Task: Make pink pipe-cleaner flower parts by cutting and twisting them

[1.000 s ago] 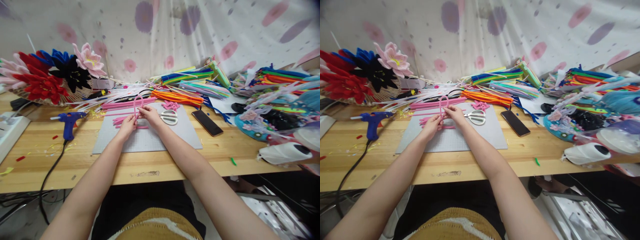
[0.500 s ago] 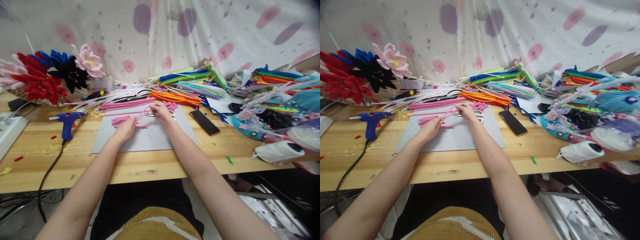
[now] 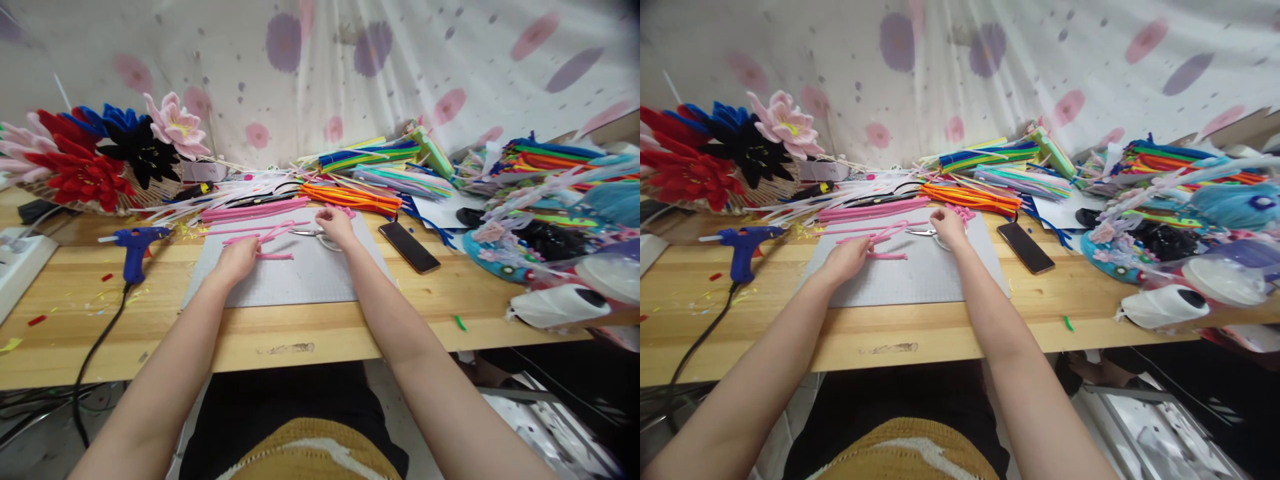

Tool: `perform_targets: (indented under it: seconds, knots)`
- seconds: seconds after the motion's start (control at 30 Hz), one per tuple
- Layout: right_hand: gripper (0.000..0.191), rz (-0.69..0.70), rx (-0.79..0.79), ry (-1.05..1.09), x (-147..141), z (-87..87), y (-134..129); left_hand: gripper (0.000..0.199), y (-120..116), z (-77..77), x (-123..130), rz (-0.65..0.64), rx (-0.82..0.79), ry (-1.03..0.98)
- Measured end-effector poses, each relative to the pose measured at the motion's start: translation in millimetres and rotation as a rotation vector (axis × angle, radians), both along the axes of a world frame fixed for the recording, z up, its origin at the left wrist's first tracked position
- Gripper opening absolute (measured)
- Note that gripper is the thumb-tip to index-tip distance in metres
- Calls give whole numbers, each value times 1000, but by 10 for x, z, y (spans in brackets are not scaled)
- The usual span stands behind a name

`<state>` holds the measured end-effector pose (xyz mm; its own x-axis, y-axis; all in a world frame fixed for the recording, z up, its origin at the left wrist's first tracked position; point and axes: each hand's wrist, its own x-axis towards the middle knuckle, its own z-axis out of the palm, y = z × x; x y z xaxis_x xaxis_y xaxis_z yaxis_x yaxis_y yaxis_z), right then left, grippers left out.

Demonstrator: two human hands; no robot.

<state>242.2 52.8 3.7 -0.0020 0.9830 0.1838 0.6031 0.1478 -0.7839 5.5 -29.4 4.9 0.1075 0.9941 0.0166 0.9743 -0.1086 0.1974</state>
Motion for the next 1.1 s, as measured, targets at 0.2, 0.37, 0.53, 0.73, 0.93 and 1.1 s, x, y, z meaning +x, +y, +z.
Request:
perform_targets:
  seconds: [0.2,0.37,0.53,0.73,0.93,1.1]
  knots:
    - [32,107,-122,-709,400,115,-139,32,20,-1,-44,11,-21,24]
    - [43,221,-60,-785,343,82,-207,32,5,-31,-19,53,-19,60]
    - [38,209,31,-679,384,62,-196,35,-12,-31,-28,86,2,69]
    - [21,179,-200,102,517,137,-169,37,-10,-39,-2,214,16,42]
    - [35,447,-559,796,201,86,-279,38,-39,-71,139,243,52,14]
    - [68,639,-813,986,35,-2,-389,39,-38,-94,116,357,38,0]
